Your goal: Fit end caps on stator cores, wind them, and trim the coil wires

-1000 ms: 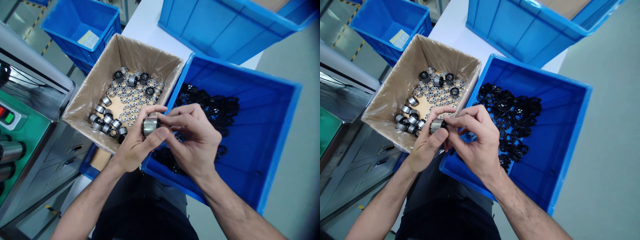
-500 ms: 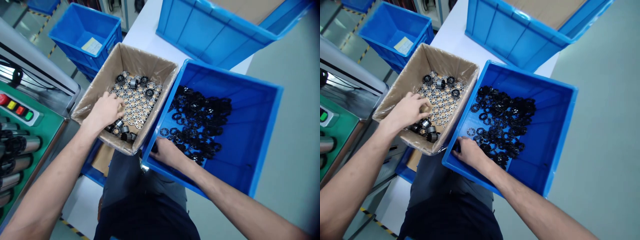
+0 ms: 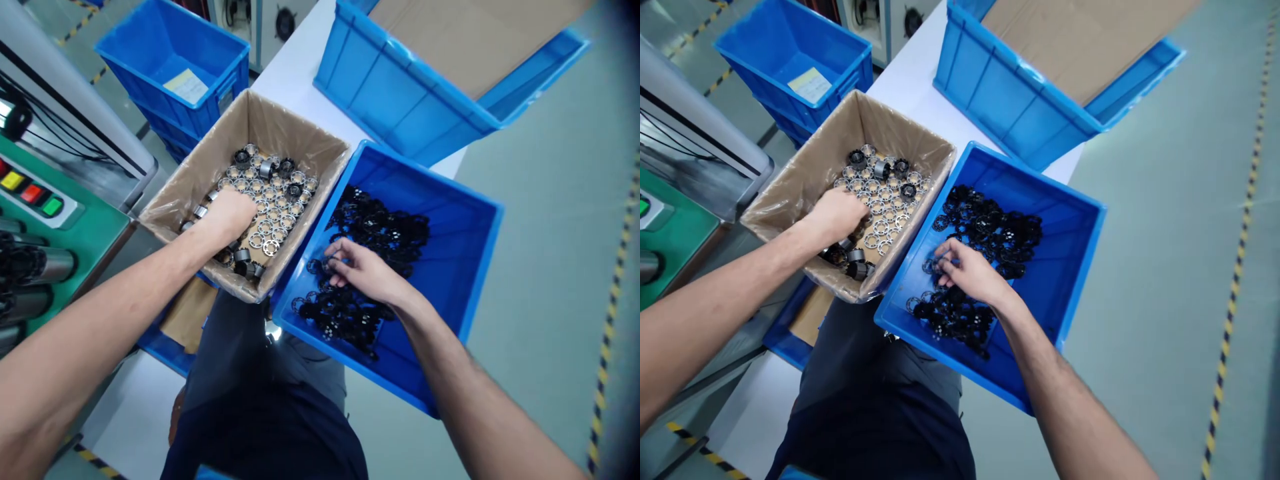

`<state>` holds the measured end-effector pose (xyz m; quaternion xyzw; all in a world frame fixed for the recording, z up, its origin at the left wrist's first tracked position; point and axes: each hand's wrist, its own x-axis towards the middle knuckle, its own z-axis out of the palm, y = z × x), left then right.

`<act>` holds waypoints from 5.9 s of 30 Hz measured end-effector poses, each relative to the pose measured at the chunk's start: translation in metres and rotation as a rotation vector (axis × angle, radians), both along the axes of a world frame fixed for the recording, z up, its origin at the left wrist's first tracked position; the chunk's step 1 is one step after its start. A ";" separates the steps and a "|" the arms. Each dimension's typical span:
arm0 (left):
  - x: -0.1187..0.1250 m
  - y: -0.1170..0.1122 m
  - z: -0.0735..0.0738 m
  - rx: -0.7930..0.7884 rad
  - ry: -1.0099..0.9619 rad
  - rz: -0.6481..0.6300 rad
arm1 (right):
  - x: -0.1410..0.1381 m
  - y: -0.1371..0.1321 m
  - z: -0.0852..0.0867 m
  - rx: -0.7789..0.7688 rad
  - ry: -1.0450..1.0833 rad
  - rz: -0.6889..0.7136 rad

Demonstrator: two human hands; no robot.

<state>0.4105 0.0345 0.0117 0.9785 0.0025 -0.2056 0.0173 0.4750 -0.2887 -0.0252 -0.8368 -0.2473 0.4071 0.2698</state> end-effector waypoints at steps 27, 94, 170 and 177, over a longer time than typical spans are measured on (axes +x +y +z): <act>-0.068 -0.111 0.012 -2.029 -0.350 0.720 | -0.044 0.054 0.079 0.916 -0.351 -0.361; -0.064 -0.104 0.012 -1.795 -0.422 0.834 | -0.047 0.036 0.104 0.903 -0.066 -0.404; -0.076 -0.116 0.001 -1.902 -0.285 0.679 | -0.045 0.035 0.093 0.779 -0.145 -0.333; -0.086 -0.114 -0.001 -1.846 -0.277 0.639 | -0.041 0.050 0.084 0.776 -0.087 -0.398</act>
